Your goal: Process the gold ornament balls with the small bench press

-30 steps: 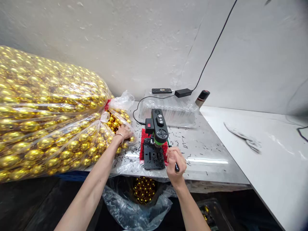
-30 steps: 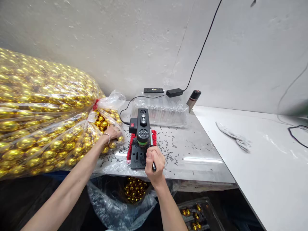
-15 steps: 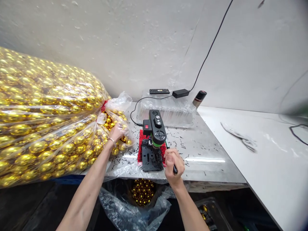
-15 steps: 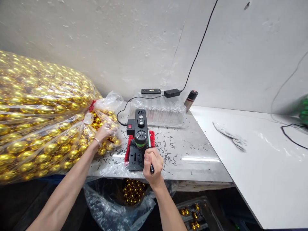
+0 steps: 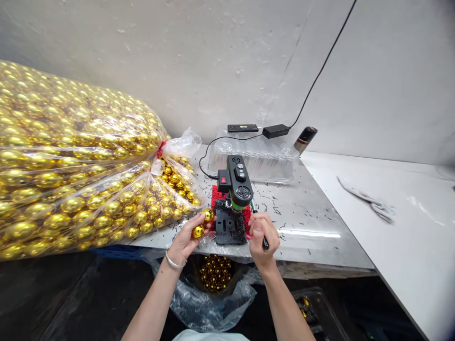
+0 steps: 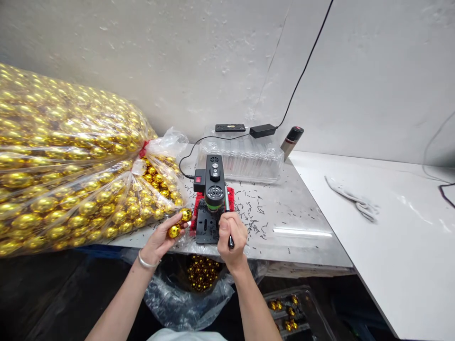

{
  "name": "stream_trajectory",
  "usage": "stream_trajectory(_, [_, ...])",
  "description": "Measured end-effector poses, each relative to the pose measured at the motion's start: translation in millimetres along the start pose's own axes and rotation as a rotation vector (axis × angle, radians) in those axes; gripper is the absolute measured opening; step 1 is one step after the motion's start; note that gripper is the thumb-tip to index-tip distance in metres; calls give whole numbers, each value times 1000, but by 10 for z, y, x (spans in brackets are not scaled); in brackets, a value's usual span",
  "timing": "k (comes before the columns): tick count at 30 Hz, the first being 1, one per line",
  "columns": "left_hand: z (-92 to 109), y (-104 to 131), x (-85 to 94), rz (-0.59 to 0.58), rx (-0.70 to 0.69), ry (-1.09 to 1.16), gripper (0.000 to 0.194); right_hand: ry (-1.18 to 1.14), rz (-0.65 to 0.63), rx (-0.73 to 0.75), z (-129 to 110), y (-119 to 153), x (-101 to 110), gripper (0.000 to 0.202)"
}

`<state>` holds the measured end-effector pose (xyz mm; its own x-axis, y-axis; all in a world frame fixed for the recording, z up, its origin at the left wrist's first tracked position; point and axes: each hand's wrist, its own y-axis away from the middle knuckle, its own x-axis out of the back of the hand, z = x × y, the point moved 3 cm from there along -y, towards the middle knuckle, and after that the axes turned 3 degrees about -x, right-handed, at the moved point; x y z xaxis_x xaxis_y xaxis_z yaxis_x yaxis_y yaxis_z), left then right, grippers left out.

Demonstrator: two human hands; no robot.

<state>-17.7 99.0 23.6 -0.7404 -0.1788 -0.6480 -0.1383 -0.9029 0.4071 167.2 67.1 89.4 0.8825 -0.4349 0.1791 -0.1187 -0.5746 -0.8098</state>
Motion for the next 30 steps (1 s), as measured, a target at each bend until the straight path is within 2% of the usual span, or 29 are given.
stream_trajectory(5, [-217,-72,-59,29,71,-7,8,31,-28,16,5,-11,11,26])
stream_trajectory(13, [-246,-109,-2,72,148,-9,12,6,-19,18,30,-4,5,27])
stream_trajectory(18, [-243,-144,-5,-13,74,-88,39,22,-25,4,1,-22,12,26])
stream_trajectory(20, [-234,-164,-22,-32,31,-129,38,31,-32,4,-10,-26,17,26])
stream_trajectory(24, [-209,-194,-46,13,-40,-211,30,31,-41,11,-24,-63,32,26])
stream_trajectory(30, [-283,-255,-99,80,-111,-423,43,-2,-17,43,-39,-220,43,28])
